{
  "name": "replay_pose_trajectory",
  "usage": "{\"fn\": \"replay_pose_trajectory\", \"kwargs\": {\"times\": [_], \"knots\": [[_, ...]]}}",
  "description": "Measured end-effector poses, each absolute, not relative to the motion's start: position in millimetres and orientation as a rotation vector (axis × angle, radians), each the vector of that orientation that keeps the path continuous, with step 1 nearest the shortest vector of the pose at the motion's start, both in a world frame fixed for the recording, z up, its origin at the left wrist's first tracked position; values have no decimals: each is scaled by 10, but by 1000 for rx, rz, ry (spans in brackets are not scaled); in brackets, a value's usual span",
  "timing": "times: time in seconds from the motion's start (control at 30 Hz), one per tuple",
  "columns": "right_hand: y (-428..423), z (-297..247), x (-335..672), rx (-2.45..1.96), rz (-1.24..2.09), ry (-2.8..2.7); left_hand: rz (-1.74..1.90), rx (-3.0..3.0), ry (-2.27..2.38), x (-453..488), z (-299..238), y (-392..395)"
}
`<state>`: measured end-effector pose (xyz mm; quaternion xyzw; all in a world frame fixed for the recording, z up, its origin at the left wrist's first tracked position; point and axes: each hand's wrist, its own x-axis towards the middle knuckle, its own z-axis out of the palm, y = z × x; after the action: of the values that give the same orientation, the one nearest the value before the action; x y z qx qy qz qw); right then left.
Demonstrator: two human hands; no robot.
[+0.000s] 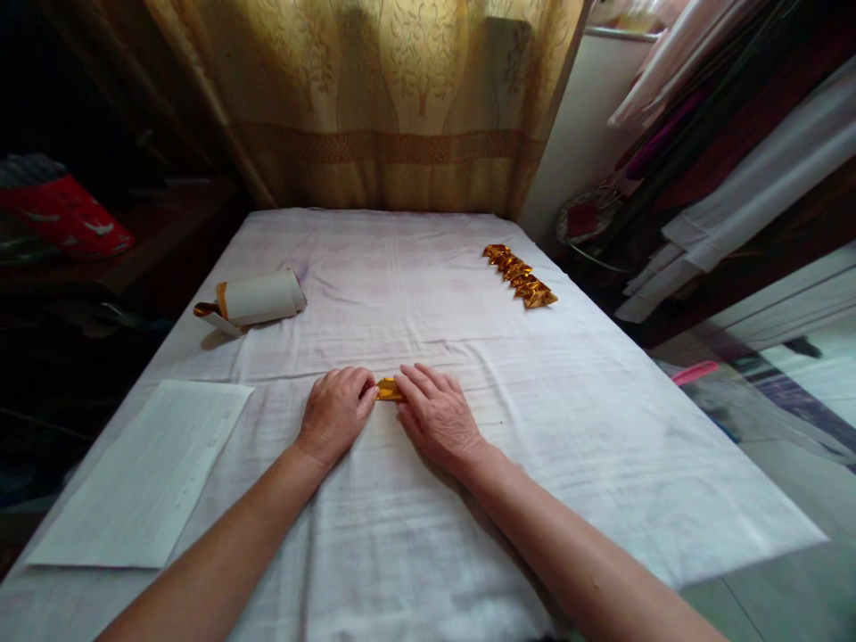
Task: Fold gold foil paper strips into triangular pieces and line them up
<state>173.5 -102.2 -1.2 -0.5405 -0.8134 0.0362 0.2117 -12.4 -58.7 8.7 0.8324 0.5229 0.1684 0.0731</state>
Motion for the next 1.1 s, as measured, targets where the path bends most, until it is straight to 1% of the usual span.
{"fn": "replay_pose_trajectory", "kwargs": {"times": [0.1, 0.27, 0.5, 0.6, 0.67, 0.77, 0.87, 1.0, 1.1], "knots": [[-1048, -14, 1654, -1433, 168, -2419, 534, 2509, 1586, -121, 81, -594], [-1050, -2, 1623, -1523, 296, -2476, 545, 2521, 1578, -127, 79, -602], [-1135, 28, 1973, -1754, 280, -2403, 479, 2539, 1615, -138, 75, -584], [-1146, 27, 2103, -1757, 274, -2415, 449, 2573, 1630, -121, 85, -605], [-1141, 24, 2142, -1702, 276, -2447, 486, 2635, 1549, -94, 87, -650], [-1130, 29, 2151, -1585, 281, -2516, 563, 2779, 1245, -46, 67, -752], [-1117, 48, 2139, -1482, 306, -2593, 452, 2877, 1082, -26, 19, -854], [-1106, 79, 2127, -1457, 366, -2648, 232, 2901, 1117, -59, -35, -931], [-1124, 95, 2158, -1492, 394, -2642, 162, 2909, 1134, -85, -36, -946]]}}
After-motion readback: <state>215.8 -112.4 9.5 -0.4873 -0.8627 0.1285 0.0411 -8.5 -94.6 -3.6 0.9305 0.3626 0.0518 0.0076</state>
